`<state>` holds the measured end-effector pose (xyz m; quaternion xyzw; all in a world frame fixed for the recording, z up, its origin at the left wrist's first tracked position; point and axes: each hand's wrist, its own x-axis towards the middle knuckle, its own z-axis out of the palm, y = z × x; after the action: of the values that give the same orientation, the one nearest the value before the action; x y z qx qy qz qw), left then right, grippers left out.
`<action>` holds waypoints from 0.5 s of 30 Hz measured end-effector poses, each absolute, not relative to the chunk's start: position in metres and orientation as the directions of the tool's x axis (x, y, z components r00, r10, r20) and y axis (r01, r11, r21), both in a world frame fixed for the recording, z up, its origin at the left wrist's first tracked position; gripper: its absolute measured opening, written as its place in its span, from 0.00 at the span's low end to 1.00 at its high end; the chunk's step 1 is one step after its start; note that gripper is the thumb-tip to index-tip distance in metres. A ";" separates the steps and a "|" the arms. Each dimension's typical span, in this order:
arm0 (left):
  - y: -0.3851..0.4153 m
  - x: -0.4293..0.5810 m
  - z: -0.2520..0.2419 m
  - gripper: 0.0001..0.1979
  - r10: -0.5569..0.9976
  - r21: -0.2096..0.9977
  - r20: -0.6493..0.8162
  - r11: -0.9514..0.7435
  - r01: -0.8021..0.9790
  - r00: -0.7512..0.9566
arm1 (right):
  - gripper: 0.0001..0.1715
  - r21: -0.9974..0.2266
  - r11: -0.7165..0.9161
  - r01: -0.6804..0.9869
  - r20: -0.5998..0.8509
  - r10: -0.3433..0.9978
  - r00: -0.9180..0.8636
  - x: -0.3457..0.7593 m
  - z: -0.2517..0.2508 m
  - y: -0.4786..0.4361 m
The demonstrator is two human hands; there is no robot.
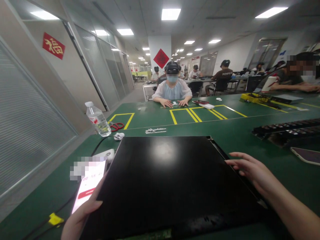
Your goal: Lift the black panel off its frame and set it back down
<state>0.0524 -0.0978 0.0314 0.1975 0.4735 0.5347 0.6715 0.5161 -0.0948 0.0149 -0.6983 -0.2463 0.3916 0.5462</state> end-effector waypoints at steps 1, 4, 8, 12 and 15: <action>-0.098 0.056 0.033 0.52 0.898 0.766 -0.439 0.357 -0.534 -0.030 | 0.28 -0.957 -0.281 -0.075 -0.270 0.762 0.589 0.518 0.014 -0.094; -0.100 0.069 0.037 0.52 0.896 0.769 -0.441 0.348 -0.536 -0.051 | 0.28 -0.957 -0.286 -0.049 -0.254 0.744 0.618 0.524 0.008 -0.092; -0.099 0.077 0.037 0.51 0.898 0.790 -0.435 0.346 -0.506 -0.065 | 0.30 -0.948 -0.317 0.008 -0.240 0.734 0.635 0.532 -0.002 -0.092; -0.096 0.076 0.037 0.51 0.881 0.791 -0.472 0.408 -0.455 -0.032 | 0.31 -0.942 -0.332 0.060 -0.218 0.734 0.644 0.537 -0.008 -0.092; -0.096 0.075 0.036 0.51 0.878 0.794 -0.478 0.426 -0.433 -0.013 | 0.31 -0.935 -0.342 0.091 -0.204 0.732 0.651 0.539 -0.008 -0.092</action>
<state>0.0753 -0.0955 0.0356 0.2156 0.5157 0.4904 0.6686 0.5386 -0.0919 -0.0083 -0.7551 -0.2722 0.3172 0.5050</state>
